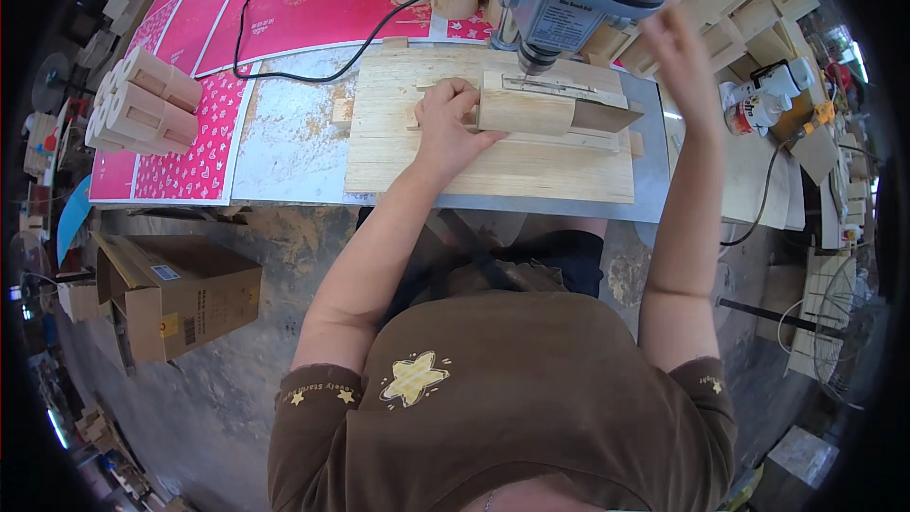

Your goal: Drilling holes into cylindrical wooden blocks using an industrial drill press.

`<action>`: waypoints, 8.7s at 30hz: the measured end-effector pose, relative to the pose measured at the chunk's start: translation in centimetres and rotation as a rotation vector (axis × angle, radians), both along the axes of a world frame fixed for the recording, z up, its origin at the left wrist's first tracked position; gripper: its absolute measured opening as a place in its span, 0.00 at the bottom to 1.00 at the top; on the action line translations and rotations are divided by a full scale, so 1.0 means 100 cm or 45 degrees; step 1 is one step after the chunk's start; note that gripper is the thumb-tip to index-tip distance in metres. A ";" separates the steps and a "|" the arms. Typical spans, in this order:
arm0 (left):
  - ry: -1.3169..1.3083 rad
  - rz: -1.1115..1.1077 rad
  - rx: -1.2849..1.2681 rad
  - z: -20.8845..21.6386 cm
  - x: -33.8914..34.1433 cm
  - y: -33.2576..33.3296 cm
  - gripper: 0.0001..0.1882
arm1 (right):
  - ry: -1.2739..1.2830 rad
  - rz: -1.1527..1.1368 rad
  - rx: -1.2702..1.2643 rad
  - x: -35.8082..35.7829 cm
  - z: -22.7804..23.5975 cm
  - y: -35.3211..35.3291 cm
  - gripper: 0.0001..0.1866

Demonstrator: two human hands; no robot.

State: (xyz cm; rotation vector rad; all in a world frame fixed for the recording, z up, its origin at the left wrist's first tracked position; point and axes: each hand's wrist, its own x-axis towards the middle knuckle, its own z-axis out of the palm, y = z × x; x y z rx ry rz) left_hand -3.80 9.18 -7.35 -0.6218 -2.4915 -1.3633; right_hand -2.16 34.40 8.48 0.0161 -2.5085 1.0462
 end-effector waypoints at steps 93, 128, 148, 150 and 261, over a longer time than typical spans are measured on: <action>0.024 0.245 0.493 0.150 -0.276 -0.015 0.47 | -0.411 0.161 -0.978 0.116 -0.109 -0.039 0.11; 0.076 -0.415 -0.816 0.108 0.039 -0.087 0.38 | -0.286 0.420 -0.824 0.071 -0.126 0.015 0.15; 0.224 0.095 -0.047 0.004 0.048 -0.028 0.37 | 0.066 0.011 -0.017 0.060 -0.125 0.002 0.20; 0.189 0.129 -0.090 0.004 0.042 -0.021 0.37 | 0.099 -0.107 0.125 0.053 -0.127 0.004 0.19; -0.401 -0.284 0.306 0.058 0.046 -0.117 0.15 | 0.035 0.265 0.493 0.074 -0.084 -0.024 0.16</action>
